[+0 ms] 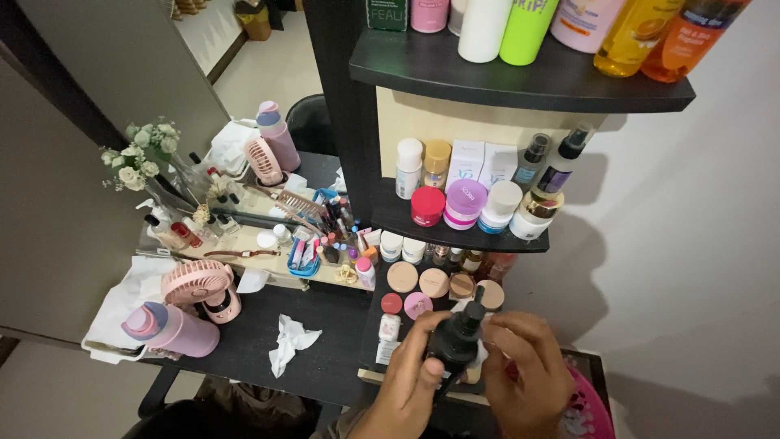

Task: The person wipes the exterior of several cosmetic bottles and compacts on a vanity shelf using a white tissue. They handle items one at a time, including a blue-capped bottle, a black pump bottle, and a round compact, then place them back on the shelf.

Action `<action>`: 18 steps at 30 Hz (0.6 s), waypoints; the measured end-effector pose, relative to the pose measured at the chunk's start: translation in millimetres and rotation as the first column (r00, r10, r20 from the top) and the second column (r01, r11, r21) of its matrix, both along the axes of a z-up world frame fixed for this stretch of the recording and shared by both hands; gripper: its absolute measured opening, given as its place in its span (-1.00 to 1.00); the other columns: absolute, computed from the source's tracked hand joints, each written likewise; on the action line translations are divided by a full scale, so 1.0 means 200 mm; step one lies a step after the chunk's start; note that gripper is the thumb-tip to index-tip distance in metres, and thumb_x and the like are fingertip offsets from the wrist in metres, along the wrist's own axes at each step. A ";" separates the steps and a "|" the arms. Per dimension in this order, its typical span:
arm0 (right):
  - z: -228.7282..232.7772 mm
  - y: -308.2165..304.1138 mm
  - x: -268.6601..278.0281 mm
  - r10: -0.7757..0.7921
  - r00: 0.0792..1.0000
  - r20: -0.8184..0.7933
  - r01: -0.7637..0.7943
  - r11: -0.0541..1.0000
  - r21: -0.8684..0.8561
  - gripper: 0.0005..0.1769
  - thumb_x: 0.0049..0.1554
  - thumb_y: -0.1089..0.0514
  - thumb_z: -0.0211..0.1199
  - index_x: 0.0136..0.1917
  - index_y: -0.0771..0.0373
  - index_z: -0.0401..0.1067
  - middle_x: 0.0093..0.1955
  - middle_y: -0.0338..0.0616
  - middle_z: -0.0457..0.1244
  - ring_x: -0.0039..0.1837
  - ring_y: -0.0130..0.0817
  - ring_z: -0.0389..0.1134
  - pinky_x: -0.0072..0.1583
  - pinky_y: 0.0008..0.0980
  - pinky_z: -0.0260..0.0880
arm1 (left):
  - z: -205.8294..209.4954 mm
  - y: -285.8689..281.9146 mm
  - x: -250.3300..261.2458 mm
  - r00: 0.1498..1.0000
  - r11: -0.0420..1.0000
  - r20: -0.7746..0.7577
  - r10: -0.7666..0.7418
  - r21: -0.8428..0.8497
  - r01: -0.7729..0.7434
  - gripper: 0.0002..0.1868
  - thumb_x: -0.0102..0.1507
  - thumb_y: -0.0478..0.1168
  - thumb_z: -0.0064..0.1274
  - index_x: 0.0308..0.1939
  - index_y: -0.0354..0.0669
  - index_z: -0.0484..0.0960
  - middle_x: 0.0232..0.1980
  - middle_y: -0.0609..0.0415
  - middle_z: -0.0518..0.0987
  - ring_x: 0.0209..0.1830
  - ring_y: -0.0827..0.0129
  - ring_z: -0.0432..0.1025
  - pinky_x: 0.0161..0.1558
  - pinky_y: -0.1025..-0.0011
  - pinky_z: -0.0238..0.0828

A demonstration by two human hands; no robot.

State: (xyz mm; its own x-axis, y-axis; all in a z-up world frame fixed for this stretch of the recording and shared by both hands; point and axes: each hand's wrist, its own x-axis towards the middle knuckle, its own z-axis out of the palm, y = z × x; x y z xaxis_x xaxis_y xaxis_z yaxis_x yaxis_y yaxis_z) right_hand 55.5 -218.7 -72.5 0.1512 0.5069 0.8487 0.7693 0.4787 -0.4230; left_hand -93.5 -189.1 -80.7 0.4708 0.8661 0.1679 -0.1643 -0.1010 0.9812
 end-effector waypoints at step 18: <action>-0.03 -0.07 -0.13 -0.071 0.997 0.026 0.067 0.988 0.138 -0.85 0.28 0.12 0.02 -0.12 0.15 0.34 -0.07 -0.01 0.27 -0.10 -0.24 0.35 0.00 -0.31 0.42 | 0.00 -0.05 -0.08 0.998 0.999 0.058 -0.030 -0.031 0.031 -0.26 0.20 0.35 0.18 0.02 -0.05 0.13 -0.06 0.12 0.23 -0.07 0.46 0.19 0.02 0.50 0.06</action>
State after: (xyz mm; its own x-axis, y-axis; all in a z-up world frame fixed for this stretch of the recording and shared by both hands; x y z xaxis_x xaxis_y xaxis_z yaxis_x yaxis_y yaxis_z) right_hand 29.0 -233.3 -78.8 0.1542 0.3745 0.9143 0.8141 0.4762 -0.3323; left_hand -109.4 -199.3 -81.1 0.4874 0.8568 0.1684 -0.2234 -0.0641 0.9726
